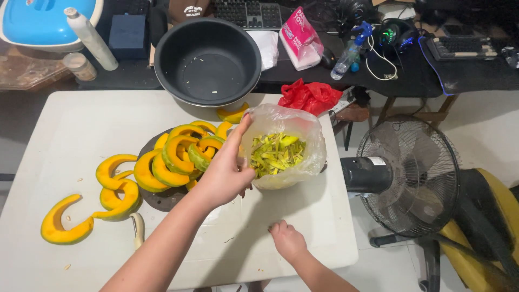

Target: The person peels multiple yellow squash pieces using a vegetable peeler, then gathers the peels and places them into a plastic bag. The person also cleans the work surface and a nearby bowl of stray peels.

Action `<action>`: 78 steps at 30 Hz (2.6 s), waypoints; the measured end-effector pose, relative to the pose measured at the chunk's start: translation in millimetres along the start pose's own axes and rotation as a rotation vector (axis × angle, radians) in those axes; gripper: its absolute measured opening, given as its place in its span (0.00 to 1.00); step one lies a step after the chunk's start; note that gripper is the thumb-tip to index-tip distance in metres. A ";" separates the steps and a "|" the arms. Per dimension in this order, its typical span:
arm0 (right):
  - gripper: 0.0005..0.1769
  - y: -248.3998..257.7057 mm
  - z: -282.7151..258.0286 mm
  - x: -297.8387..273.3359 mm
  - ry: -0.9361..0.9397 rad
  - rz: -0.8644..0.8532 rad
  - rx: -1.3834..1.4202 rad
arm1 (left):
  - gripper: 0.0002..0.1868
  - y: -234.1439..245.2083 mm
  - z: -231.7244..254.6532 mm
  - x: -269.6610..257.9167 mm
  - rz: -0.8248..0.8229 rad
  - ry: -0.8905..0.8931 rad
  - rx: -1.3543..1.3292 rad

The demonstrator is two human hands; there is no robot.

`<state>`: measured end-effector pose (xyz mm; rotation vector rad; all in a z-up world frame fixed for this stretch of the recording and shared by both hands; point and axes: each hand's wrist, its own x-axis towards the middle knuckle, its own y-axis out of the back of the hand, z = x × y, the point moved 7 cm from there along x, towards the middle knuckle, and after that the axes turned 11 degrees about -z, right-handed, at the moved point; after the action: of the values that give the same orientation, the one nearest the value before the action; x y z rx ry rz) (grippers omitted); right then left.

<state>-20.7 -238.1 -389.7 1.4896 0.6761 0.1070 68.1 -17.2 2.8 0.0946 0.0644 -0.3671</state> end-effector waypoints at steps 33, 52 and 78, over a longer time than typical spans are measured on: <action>0.28 381.1 -7.1 84.0 -0.342 0.062 0.353 | 0.54 -10.0 -1.2 -3.0 -0.006 -0.023 0.025; 0.27 127.2 -2.3 -8.5 0.322 -0.165 0.413 | 0.54 6.7 -27.2 -11.7 0.034 0.086 -0.082; 0.07 54.2 -6.3 -7.9 0.213 0.130 0.224 | 0.53 6.6 -26.4 -14.5 0.037 0.049 -0.088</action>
<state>-11.9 -230.1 -335.8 1.7539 0.7813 0.3009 55.8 -3.2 -21.7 0.0182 0.1273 -0.3246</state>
